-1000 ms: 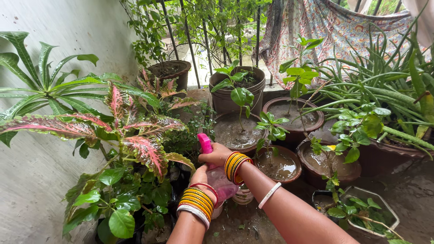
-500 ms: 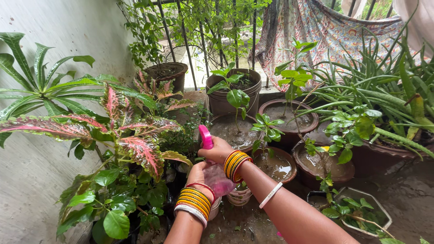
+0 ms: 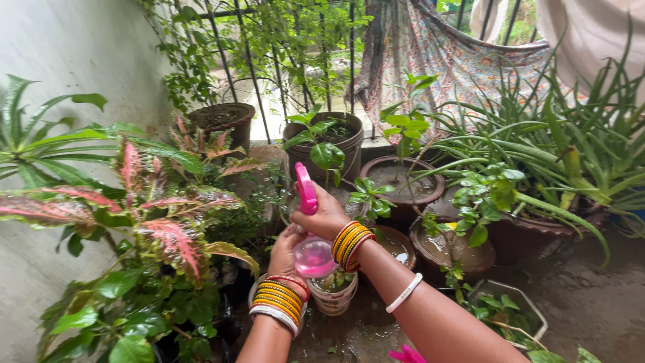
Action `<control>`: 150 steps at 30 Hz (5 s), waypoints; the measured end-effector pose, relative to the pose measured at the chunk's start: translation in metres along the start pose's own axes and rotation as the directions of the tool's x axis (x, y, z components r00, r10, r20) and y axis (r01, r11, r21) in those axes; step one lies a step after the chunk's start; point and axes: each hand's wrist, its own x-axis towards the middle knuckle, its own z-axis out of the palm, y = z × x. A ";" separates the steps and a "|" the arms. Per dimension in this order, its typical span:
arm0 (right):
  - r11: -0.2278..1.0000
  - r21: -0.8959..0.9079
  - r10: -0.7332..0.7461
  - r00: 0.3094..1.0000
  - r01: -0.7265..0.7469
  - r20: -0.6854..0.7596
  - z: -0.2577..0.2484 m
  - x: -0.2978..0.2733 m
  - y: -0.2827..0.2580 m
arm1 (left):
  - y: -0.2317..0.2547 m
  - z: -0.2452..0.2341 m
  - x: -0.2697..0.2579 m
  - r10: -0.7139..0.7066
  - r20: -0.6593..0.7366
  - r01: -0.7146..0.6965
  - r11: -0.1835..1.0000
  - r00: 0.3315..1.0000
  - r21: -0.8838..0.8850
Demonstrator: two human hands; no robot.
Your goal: The person waters various potted plants on a balcony using a spray bottle, moving the bottle to reach different plants and leaves.
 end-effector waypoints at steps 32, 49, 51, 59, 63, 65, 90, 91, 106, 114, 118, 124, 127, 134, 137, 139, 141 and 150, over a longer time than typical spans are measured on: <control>0.958 -0.112 0.194 0.885 -0.263 -0.424 -0.083 -0.012 0.062 | -0.072 0.036 0.022 0.010 0.151 -0.110 0.732 0.989 0.673; 0.915 -0.161 0.281 0.870 -0.370 -0.404 -0.066 -0.017 0.073 | -0.085 0.003 0.040 0.047 0.032 -0.054 0.605 0.998 0.794; 0.918 -0.218 0.222 0.887 -0.330 -0.406 -0.059 -0.015 0.064 | -0.083 0.003 0.039 0.047 0.011 -0.038 0.647 0.999 0.762; 0.926 -0.377 -0.104 0.939 -0.029 -0.327 -0.039 -0.014 0.022 | -0.050 0.018 0.018 0.112 0.056 -0.119 0.698 0.992 0.706; 0.929 -0.355 -0.226 0.924 0.109 -0.309 -0.032 -0.013 0.009 | -0.036 0.031 0.009 0.143 0.048 -0.138 0.726 0.989 0.674; 0.940 -0.328 -0.201 0.927 0.092 -0.317 -0.030 -0.012 0.004 | -0.030 0.036 0.004 0.197 0.082 -0.198 0.695 0.977 0.691; 0.889 -0.315 -0.416 0.874 0.332 -0.253 -0.018 -0.006 -0.010 | -0.010 0.038 -0.002 0.248 0.107 -0.253 0.689 0.963 0.679; 0.917 -0.305 -0.340 0.906 0.258 -0.254 -0.018 -0.006 -0.011 | -0.010 0.038 -0.002 0.232 0.081 -0.224 0.697 0.969 0.681; 0.959 -0.218 -0.222 0.960 0.183 -0.171 -0.014 0.007 -0.060 | 0.020 0.057 -0.009 0.392 -0.023 -0.231 0.586 0.920 0.777; 0.957 -0.153 -0.256 0.965 0.245 -0.054 0.007 0.039 -0.136 | 0.095 0.088 -0.024 0.509 0.025 -0.318 0.499 0.861 0.806; 0.958 -0.042 -0.280 0.959 0.282 0.043 0.024 0.059 -0.170 | 0.134 0.103 -0.031 0.512 -0.082 -0.293 0.607 0.855 0.739; 0.935 -0.102 -0.329 0.938 0.340 0.113 0.053 0.077 -0.208 | 0.186 0.108 -0.050 0.559 -0.154 -0.278 0.609 0.815 0.743; 0.926 -0.106 -0.349 0.927 0.364 0.137 0.070 0.082 -0.222 | 0.205 0.107 -0.058 0.563 -0.157 -0.302 0.634 0.811 0.711; 0.919 -0.217 -0.313 0.944 0.329 0.106 0.105 0.070 -0.250 | 0.242 0.099 -0.096 0.577 -0.211 -0.260 0.625 0.789 0.736; 0.948 -0.144 -0.261 0.952 0.284 0.163 0.121 0.065 -0.260 | 0.256 0.094 -0.112 0.557 -0.270 -0.169 0.613 0.785 0.772; 0.941 -0.174 -0.265 0.951 0.291 0.157 0.131 0.062 -0.265 | 0.263 0.092 -0.120 0.568 -0.277 -0.191 0.629 0.775 0.754; 0.933 -0.202 -0.270 0.951 0.297 0.152 0.141 0.059 -0.271 | 0.271 0.090 -0.130 0.581 -0.284 -0.215 0.642 0.763 0.736; 0.957 -0.180 -0.197 0.966 0.227 0.170 0.183 0.049 -0.290 | 0.300 0.060 -0.158 0.577 -0.297 -0.234 0.671 0.760 0.704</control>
